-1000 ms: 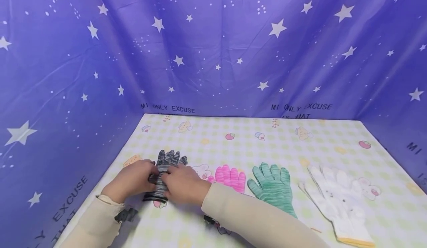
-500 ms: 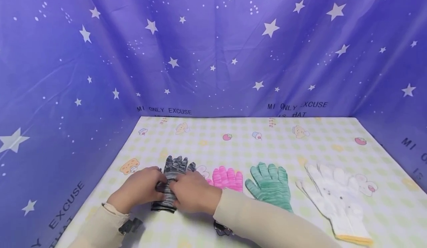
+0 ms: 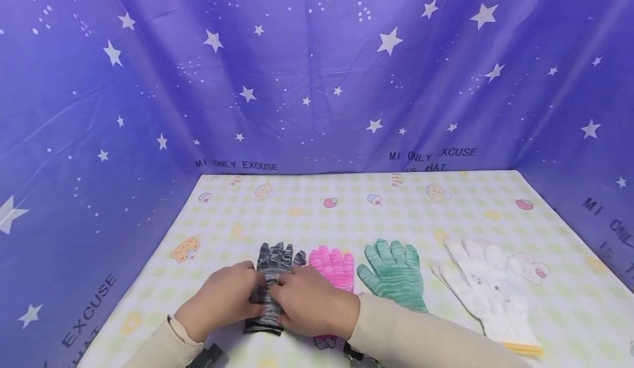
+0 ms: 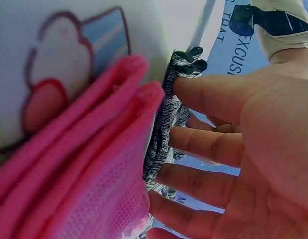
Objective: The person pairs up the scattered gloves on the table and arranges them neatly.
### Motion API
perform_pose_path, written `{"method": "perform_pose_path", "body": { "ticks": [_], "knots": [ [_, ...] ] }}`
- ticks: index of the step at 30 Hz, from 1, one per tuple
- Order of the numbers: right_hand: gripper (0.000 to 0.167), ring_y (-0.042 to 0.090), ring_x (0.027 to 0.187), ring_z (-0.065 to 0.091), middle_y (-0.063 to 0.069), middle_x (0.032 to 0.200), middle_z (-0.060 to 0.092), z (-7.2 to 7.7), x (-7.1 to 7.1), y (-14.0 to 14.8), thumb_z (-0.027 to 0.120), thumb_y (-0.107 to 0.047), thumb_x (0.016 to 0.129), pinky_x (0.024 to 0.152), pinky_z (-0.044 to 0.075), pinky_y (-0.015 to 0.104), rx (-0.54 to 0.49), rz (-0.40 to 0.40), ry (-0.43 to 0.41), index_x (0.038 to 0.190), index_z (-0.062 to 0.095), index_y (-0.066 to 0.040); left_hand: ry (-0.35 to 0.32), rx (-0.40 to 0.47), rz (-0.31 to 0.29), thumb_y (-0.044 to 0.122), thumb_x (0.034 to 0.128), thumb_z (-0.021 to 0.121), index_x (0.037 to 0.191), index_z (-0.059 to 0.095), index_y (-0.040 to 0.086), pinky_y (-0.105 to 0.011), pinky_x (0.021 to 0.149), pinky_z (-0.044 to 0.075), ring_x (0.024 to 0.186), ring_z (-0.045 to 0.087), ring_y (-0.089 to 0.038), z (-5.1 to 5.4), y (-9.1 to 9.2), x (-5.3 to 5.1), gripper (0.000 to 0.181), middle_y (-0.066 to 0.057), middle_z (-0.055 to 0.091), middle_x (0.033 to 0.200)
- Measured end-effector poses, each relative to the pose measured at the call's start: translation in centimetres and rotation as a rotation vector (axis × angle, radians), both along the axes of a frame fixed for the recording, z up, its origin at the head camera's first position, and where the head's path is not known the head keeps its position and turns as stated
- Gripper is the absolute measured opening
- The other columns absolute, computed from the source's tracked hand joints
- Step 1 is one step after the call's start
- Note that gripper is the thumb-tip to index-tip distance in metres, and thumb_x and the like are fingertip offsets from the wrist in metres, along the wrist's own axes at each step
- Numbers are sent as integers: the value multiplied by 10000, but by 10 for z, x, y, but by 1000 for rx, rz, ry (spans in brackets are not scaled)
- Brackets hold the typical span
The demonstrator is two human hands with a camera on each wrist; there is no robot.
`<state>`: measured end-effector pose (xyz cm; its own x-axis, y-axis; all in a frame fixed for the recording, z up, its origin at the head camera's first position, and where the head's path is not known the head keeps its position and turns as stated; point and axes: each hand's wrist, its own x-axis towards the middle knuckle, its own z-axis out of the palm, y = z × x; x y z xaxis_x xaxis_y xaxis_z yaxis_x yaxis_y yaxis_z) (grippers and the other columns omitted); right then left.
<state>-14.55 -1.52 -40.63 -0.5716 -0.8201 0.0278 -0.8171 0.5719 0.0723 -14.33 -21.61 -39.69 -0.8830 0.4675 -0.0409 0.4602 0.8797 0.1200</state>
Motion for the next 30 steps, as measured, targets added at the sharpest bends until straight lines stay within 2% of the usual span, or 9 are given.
{"method": "perform_pose_path", "body": {
  "ticks": [4, 6, 8, 10, 13, 17, 22, 27, 30],
  "knots": [
    [325, 162, 995, 664, -77, 1087, 694, -2, -2, 2, 739, -487, 894, 886, 524, 407, -42, -24, -40, 1144, 717, -281, 29, 23, -31, 381, 712, 902, 791, 730, 217, -290, 542, 372, 607, 419, -75, 0, 2, -4, 251, 105, 499, 731],
    [346, 184, 1081, 658, -48, 1167, 688, -4, -3, 2, 720, -485, 911, 927, 512, 436, -72, -58, -68, 1181, 704, -269, 82, 43, -44, 377, 756, 875, 810, 732, 208, -290, 571, 400, 647, 435, -77, 0, 3, -8, 228, 100, 512, 760],
    [402, 208, 1171, 640, -4, 1254, 670, -5, -4, 1, 698, -482, 927, 967, 506, 457, -97, -91, -69, 1240, 683, -231, 125, 41, -33, 396, 802, 849, 933, 760, 150, -321, 679, 491, 773, 538, -112, -1, 3, -12, 292, 46, 605, 890],
    [488, 235, 1253, 611, 52, 1338, 642, -7, -5, 0, 689, -485, 931, 1012, 496, 473, -100, -122, -57, 1305, 650, -172, 141, 17, 3, 428, 822, 839, 1130, 739, 60, -403, 827, 545, 950, 622, -195, -3, 2, -15, 490, -45, 660, 1091],
    [600, 247, 1330, 573, 92, 1414, 604, -10, -6, -2, 673, -502, 938, 1079, 470, 509, -76, -155, -77, 1391, 596, -117, 66, -5, 43, 475, 816, 840, 1317, 635, -58, -529, 987, 529, 1174, 637, -354, -5, 3, -19, 760, -197, 619, 1335],
    [679, 233, 1384, 535, 79, 1460, 579, -12, -7, -4, 665, -537, 941, 1137, 414, 563, -42, -177, -142, 1453, 545, -109, -36, 2, 52, 496, 796, 846, 1295, 627, -93, -543, 971, 541, 1151, 662, -389, -7, 3, -23, 803, -230, 628, 1323],
    [667, 242, 1365, 546, 74, 1439, 588, -12, -10, -1, 655, -533, 947, 1132, 417, 576, -51, -156, -138, 1453, 539, -114, -40, -19, 52, 525, 779, 849, 1281, 640, -75, -553, 952, 544, 1117, 674, -390, -6, 5, -25, 810, -224, 641, 1306],
    [598, 271, 1429, 500, 118, 1507, 549, -2, -16, 26, 669, -447, 952, 1154, 395, 579, -182, -133, -129, 1437, 565, -113, 26, -5, 27, 513, 829, 811, 1316, 637, -50, -572, 990, 522, 1188, 647, -423, -1, 14, -25, 764, -252, 619, 1359],
    [594, 300, 1501, 410, 136, 1594, 457, 9, -23, 53, 662, -423, 969, 1195, 319, 595, -259, -201, -120, 1460, 551, -107, 107, 27, -9, 496, 875, 773, 1345, 631, -25, -576, 1038, 496, 1266, 611, -432, 6, 25, -29, 716, -257, 586, 1425]
  ]
}}
